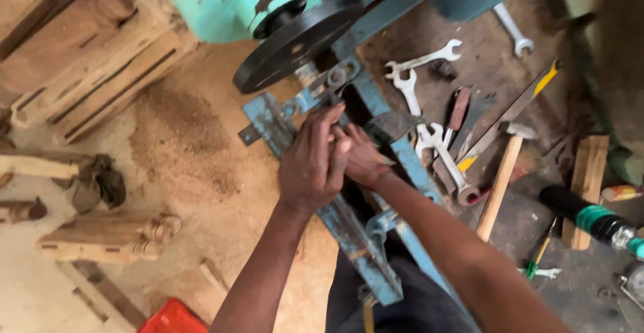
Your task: The person repairs a woodworking lathe by using a screwdriver to tighten components on the headstock, wiping metal parts with a cloth, and organizing several wrenches on a workbench.
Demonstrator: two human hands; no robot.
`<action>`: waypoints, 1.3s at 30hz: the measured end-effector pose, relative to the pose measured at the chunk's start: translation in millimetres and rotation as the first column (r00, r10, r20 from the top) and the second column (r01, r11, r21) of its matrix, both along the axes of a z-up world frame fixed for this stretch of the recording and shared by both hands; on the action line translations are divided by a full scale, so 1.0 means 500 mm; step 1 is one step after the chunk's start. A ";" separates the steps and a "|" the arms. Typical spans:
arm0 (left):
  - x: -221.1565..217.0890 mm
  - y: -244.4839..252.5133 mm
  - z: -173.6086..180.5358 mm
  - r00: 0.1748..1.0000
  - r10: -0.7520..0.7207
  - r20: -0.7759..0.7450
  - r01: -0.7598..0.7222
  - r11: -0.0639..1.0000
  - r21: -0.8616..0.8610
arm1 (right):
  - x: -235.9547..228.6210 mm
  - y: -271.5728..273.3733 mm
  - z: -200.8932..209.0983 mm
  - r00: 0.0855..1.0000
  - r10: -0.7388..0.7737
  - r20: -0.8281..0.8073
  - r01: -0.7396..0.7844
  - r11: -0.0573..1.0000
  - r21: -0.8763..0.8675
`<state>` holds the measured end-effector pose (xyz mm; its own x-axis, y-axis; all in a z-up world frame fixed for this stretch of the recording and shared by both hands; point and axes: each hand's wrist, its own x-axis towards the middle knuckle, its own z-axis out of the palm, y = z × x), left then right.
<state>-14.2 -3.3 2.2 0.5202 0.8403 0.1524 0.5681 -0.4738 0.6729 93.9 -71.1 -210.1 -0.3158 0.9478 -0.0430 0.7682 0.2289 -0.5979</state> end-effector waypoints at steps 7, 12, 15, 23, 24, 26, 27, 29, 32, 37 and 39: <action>0.006 0.010 0.007 1.000 -0.021 -0.002 0.021 0.998 -0.051 | 0.115 -0.216 0.090 0.967 0.233 -0.099 -0.253 0.901 -0.353; 0.007 0.018 0.007 1.000 -0.019 -0.006 0.019 0.999 -0.049 | 0.126 -0.060 0.085 0.909 -0.394 -0.134 0.386 0.919 -0.085; 0.009 0.011 0.009 0.999 -0.034 -0.035 0.032 0.998 -0.057 | 0.061 0.085 0.054 0.864 -0.440 -0.244 0.424 0.898 -0.117; 0.011 0.015 0.015 0.992 -0.069 -0.109 0.064 0.997 -0.047 | 0.088 -0.152 0.083 0.971 -0.178 -0.157 0.167 0.983 -0.083; 0.020 0.020 0.014 0.992 -0.077 -0.097 0.074 0.997 -0.039 | 0.107 -0.189 0.102 0.985 -0.140 -0.102 0.109 0.959 -0.262; 0.021 0.017 0.008 0.985 -0.061 -0.161 0.056 0.998 -0.037 | 0.147 -0.218 0.119 0.993 -0.099 -0.064 0.062 0.900 -0.432; 0.017 0.016 0.000 0.983 -0.059 -0.174 0.054 0.998 -0.032 | 0.171 -0.216 0.123 0.968 -0.109 -0.226 0.027 0.941 -0.338; 0.019 0.008 -0.021 0.984 -0.054 -0.167 0.055 0.998 0.003 | 0.182 -0.197 0.131 0.929 -0.295 -0.224 0.194 0.903 -0.384; 0.028 0.019 -0.042 0.961 -0.087 -0.261 0.081 0.996 -0.032 | 0.185 -0.054 0.109 0.784 -0.615 -0.089 0.583 0.778 -0.234; 0.022 0.006 -0.041 0.943 -0.100 -0.318 0.098 0.995 -0.021 | 0.174 0.053 0.068 0.783 -0.622 -0.013 0.619 0.782 -0.077; 0.019 0.009 -0.047 0.937 -0.123 -0.327 0.118 0.992 -0.035 | 0.182 -0.024 0.059 0.780 -0.625 0.035 0.622 0.768 -0.151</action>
